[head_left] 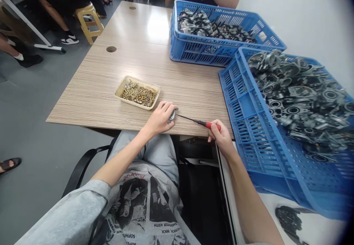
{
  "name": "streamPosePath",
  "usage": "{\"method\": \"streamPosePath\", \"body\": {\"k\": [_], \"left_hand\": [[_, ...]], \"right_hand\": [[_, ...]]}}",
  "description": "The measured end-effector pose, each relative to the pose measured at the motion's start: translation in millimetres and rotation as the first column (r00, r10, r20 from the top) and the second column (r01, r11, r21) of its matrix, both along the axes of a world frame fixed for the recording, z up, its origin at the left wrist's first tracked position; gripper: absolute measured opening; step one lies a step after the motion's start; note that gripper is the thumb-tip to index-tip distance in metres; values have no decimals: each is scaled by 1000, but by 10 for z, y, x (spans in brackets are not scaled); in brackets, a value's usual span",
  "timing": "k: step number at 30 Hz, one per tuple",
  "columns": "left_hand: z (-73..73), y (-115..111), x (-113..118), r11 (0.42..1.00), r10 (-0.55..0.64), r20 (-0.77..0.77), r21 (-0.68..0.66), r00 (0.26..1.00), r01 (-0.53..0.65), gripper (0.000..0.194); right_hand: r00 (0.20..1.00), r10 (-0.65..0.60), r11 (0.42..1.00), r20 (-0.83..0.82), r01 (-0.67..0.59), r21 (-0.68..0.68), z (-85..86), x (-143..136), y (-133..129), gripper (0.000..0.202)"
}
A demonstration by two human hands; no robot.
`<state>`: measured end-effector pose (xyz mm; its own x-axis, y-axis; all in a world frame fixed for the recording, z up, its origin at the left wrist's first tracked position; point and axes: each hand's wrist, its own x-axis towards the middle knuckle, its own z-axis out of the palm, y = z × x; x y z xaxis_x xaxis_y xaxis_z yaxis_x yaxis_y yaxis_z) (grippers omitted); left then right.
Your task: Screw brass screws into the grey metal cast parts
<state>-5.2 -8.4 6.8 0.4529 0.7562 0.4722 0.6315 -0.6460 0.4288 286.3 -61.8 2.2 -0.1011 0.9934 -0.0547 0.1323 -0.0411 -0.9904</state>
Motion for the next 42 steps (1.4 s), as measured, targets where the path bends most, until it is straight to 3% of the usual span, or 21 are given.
{"method": "streamPosePath", "body": {"k": [10,15,21,25,34,42], "left_hand": [[-13,-1,-7,1000,7,5,-2,1000,-7,51],[-11,0,-5,1000,6,-3,3,1000,-6,51],[-17,7,-4,1000,14,1,-14,1000,-14,53],[-12,9,-6,1000,13,-3,-21,1000,-13,52],[36,11,-15,997,26,19,-69,999,-25,52],[-51,29,-14,998,19,92,-56,996,-14,61]], "right_hand": [[999,-7,1000,43,7,-4,25,-29,5,37],[1000,19,1000,-11,-20,-22,49,-21,-13,30],[997,0,1000,78,0,-3,64,-43,-13,37],[997,21,1000,69,-20,-19,79,-21,-19,30],[998,40,999,44,-40,-3,-105,17,38,37],[995,-9,1000,95,9,6,-73,-3,63,37]]}}
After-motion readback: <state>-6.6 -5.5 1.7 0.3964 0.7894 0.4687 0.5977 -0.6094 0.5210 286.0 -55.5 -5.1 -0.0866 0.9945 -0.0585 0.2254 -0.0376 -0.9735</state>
